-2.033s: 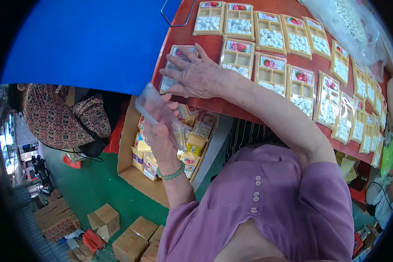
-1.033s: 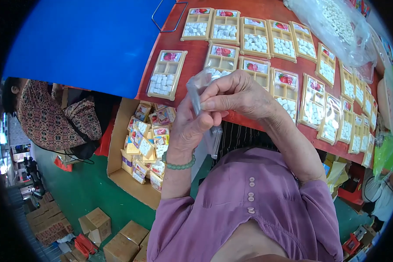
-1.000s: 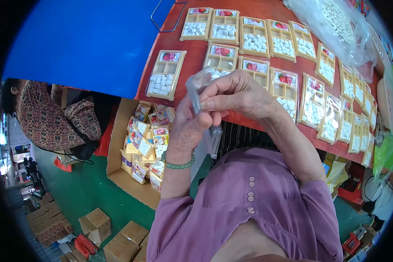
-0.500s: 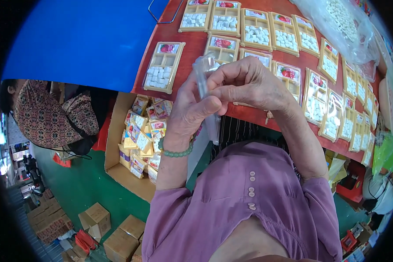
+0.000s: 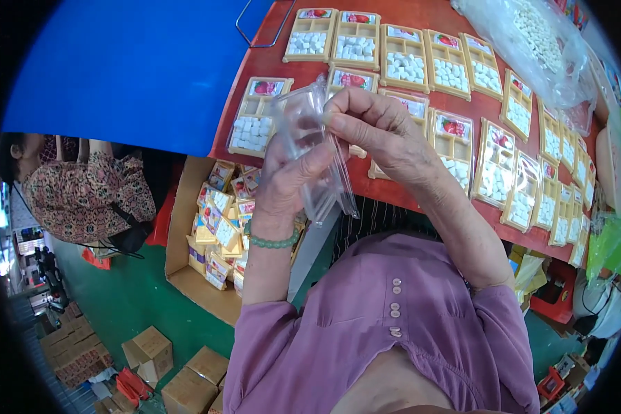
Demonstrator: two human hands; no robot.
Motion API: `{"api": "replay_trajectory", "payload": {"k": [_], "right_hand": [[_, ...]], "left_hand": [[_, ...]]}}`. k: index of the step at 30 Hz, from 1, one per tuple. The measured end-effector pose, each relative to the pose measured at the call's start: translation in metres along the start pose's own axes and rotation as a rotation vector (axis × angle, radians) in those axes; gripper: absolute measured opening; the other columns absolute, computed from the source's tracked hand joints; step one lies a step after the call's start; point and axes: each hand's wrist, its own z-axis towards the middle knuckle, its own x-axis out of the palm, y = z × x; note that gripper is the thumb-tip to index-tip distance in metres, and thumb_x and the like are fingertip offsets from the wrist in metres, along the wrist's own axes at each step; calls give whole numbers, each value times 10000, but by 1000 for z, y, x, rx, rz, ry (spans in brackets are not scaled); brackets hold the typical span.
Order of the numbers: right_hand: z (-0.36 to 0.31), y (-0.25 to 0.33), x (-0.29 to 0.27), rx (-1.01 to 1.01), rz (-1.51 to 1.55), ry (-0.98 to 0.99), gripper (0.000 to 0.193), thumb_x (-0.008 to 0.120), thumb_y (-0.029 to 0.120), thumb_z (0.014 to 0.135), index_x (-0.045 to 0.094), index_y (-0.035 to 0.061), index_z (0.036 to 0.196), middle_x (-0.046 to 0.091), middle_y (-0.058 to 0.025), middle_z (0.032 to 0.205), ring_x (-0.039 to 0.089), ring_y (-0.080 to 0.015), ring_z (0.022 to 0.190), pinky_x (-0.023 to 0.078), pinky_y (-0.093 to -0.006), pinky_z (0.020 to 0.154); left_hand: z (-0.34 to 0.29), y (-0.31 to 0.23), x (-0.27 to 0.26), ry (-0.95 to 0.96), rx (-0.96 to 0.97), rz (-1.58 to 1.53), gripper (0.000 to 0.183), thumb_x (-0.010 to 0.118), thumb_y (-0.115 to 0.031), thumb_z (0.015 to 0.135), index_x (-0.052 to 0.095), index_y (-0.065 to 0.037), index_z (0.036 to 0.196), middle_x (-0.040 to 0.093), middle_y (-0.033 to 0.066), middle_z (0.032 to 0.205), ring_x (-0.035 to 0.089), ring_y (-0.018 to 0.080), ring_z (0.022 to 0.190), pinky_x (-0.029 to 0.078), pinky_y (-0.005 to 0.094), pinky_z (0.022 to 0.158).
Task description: Packaging small white cubes from organized trays into plastic bags.
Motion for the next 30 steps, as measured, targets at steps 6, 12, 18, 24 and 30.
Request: {"api": "replay_trajectory", "payload": {"k": [6,12,18,24,30], "right_hand": [[12,5,-18,-23,-20,-107,188,552,239,942,588,55,944,622,-7,810,558,-64,718,453,-217,675],[28,29,-17,62,-223,-220,318,618,261,893,549,26,1096,632,-41,823,566,-83,672,457,-223,626],[74,21,-48,-40,-642,-476,470,689,155,820,483,-50,1189,630,-76,797,595,-104,708,474,-224,612],[136,-1,-110,43,-491,-537,431,647,105,802,517,-45,1185,638,-117,845,628,-179,741,500,-312,645],[165,-7,-122,69,-372,-565,630,636,13,749,382,-71,1319,615,-115,822,602,-156,658,480,-266,537]], "left_hand": [[16,-17,-1,-328,38,54,472,688,-19,755,525,-19,1198,617,89,962,627,164,831,523,280,703],[53,-27,-27,-369,49,132,373,684,4,756,585,-23,1114,621,59,905,605,129,704,503,252,580],[95,-43,-32,-424,31,230,369,670,23,753,563,13,1106,630,61,831,595,120,614,504,252,538],[134,-52,-43,-374,14,540,368,673,1,742,560,42,1089,603,58,739,575,108,602,479,248,536],[152,-68,-48,-327,-98,721,336,695,-133,743,560,27,1006,616,87,766,603,140,708,498,253,641]]}}
